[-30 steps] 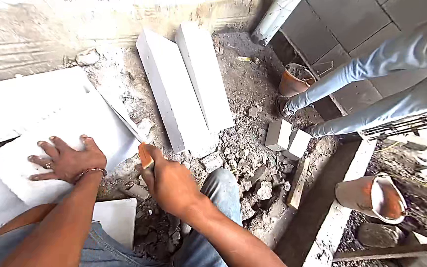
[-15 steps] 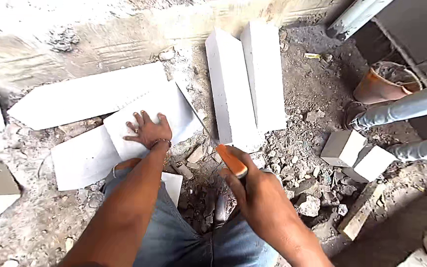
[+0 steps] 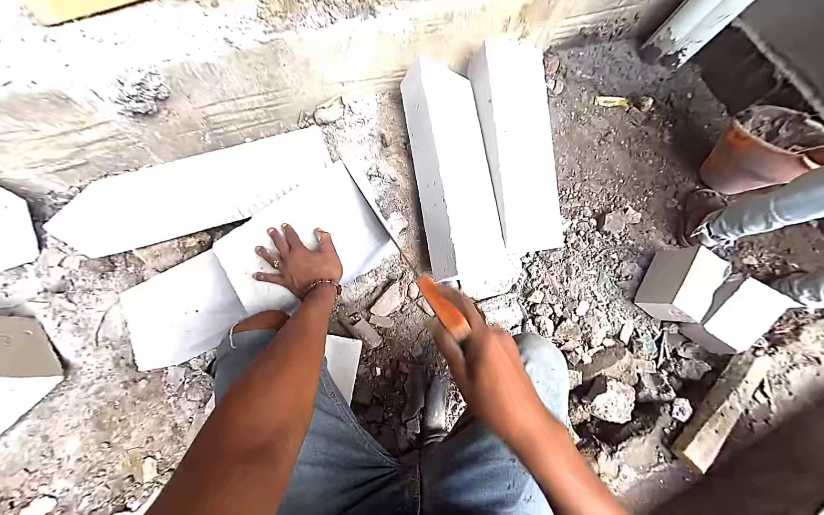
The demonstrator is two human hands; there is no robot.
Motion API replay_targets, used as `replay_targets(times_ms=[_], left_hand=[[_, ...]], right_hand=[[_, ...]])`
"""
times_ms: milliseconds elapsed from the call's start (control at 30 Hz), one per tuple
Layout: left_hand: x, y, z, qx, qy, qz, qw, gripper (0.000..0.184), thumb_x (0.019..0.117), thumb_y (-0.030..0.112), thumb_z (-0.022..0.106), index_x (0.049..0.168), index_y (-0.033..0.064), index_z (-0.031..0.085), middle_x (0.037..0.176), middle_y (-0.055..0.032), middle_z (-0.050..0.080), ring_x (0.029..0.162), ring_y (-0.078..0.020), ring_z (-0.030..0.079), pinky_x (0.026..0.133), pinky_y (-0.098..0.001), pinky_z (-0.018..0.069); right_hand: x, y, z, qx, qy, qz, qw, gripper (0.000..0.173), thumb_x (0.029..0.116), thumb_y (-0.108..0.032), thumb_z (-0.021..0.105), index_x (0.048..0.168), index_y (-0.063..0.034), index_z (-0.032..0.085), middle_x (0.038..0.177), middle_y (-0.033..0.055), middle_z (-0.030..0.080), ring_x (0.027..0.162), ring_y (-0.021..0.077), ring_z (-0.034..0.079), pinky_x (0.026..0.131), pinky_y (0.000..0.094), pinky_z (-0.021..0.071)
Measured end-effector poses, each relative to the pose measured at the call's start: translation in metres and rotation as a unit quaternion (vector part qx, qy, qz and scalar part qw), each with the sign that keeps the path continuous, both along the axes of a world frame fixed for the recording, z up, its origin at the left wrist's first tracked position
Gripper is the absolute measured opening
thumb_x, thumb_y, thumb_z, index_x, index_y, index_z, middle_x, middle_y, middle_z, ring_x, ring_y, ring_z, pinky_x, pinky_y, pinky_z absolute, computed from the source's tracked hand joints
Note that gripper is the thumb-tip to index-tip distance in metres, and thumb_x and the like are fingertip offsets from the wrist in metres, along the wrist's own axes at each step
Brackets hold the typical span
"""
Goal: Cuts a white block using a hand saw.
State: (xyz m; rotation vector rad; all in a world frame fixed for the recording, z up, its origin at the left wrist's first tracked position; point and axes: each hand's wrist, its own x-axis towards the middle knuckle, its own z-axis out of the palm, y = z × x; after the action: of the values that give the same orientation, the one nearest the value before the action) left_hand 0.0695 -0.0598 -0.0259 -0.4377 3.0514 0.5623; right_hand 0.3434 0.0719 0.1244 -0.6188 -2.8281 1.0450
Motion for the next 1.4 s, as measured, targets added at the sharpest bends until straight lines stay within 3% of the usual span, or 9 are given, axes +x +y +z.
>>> replay_targets(times_ms=[133,267,367,467,567,700,833,1200,1400], left_hand=[[0.011,-0.003,-0.003,0.013,0.011,-0.011,1.000,0.078,0.0984,0.070,0.026,0.162,0.0256,0.032,0.172,-0.0021,0.021,0.159,-0.0351,0.009,0.117,-0.0772,0.0006],[0.012,-0.006,-0.007,0.005,0.010,-0.012,1.000,0.078,0.0981,0.071,0.026,0.162,0.0267,0.032,0.172,-0.0018,0.022,0.159,-0.0357,0.010,0.117,-0.0770,0.0004],[-0.009,0.001,0.001,0.006,0.011,-0.005,1.000,0.077,0.0968,0.071,0.028,0.160,0.0278,0.037,0.171,-0.0028,0.024,0.159,-0.0374,0.011,0.115,-0.0795,0.0008],[-0.003,-0.002,0.000,0.003,0.009,-0.016,1.000,0.078,0.0971,0.070,0.030,0.161,0.0262,0.035,0.171,-0.0041,0.024,0.159,-0.0385,0.010,0.115,-0.0807,0.0013],[0.009,-0.006,-0.005,0.000,0.018,-0.028,0.999,0.078,0.0978,0.070,0.029,0.162,0.0265,0.032,0.172,-0.0040,0.022,0.159,-0.0372,0.011,0.116,-0.0789,0.0014],[0.011,-0.009,-0.007,-0.004,0.015,-0.032,0.999,0.077,0.0979,0.070,0.027,0.162,0.0278,0.033,0.172,-0.0026,0.022,0.159,-0.0362,0.011,0.116,-0.0784,0.0017],[-0.012,0.000,0.000,-0.008,0.025,-0.019,0.999,0.076,0.0980,0.069,0.028,0.160,0.0266,0.037,0.170,-0.0046,0.027,0.158,-0.0381,0.014,0.114,-0.0808,0.0031],[0.007,-0.006,-0.007,-0.006,0.041,-0.028,0.999,0.079,0.0972,0.072,0.035,0.160,0.0230,0.038,0.170,-0.0068,0.027,0.158,-0.0376,0.013,0.115,-0.0794,0.0042],[0.015,-0.024,-0.004,0.040,0.067,-0.091,0.993,0.069,0.1011,0.063,0.043,0.151,0.0166,0.051,0.164,-0.0120,0.037,0.154,-0.0404,0.024,0.117,-0.0763,0.0116]], right_hand=[[0.100,-0.016,0.023,-0.032,0.003,-0.030,0.999,0.052,0.1032,-0.031,0.063,0.146,-0.0021,0.056,0.104,0.0085,0.078,0.079,0.0149,0.075,0.067,0.0401,0.0646],[-0.018,-0.004,-0.020,0.009,0.008,-0.024,1.000,0.050,0.1037,-0.039,0.059,0.147,-0.0144,0.056,0.068,0.0052,0.066,0.053,0.0213,0.063,0.049,0.0455,0.0546],[-0.068,0.010,-0.011,-0.017,-0.016,-0.004,1.000,0.055,0.1057,-0.049,0.054,0.156,-0.0289,0.044,0.069,0.0062,0.064,0.054,0.0244,0.061,0.048,0.0483,0.0515],[0.018,0.003,-0.016,-0.002,0.012,-0.012,1.000,0.056,0.1044,-0.046,0.055,0.154,-0.0202,0.050,0.075,0.0002,0.070,0.058,0.0147,0.065,0.053,0.0424,0.0578],[0.099,-0.009,0.011,-0.042,0.010,-0.022,0.999,0.053,0.1024,-0.030,0.065,0.145,-0.0008,0.056,0.111,0.0101,0.077,0.085,0.0150,0.076,0.072,0.0395,0.0654],[-0.007,0.007,-0.016,0.006,0.016,-0.013,1.000,0.049,0.1018,-0.037,0.062,0.144,-0.0117,0.059,0.077,0.0065,0.072,0.060,0.0213,0.068,0.054,0.0463,0.0584],[-0.091,0.019,-0.001,-0.052,-0.041,-0.010,0.998,0.050,0.1037,-0.047,0.058,0.149,-0.0280,0.052,0.074,0.0063,0.067,0.061,0.0245,0.066,0.055,0.0495,0.0551],[-0.053,-0.004,-0.030,-0.067,-0.096,-0.019,0.993,0.057,0.1045,-0.047,0.052,0.159,-0.0350,0.040,0.085,0.0087,0.073,0.082,0.0296,0.072,0.076,0.0517,0.0586],[0.053,-0.029,-0.036,-0.063,-0.009,-0.056,0.996,0.058,0.1021,-0.055,0.054,0.153,-0.0277,0.052,0.073,0.0003,0.072,0.057,0.0196,0.067,0.053,0.0461,0.0569]])
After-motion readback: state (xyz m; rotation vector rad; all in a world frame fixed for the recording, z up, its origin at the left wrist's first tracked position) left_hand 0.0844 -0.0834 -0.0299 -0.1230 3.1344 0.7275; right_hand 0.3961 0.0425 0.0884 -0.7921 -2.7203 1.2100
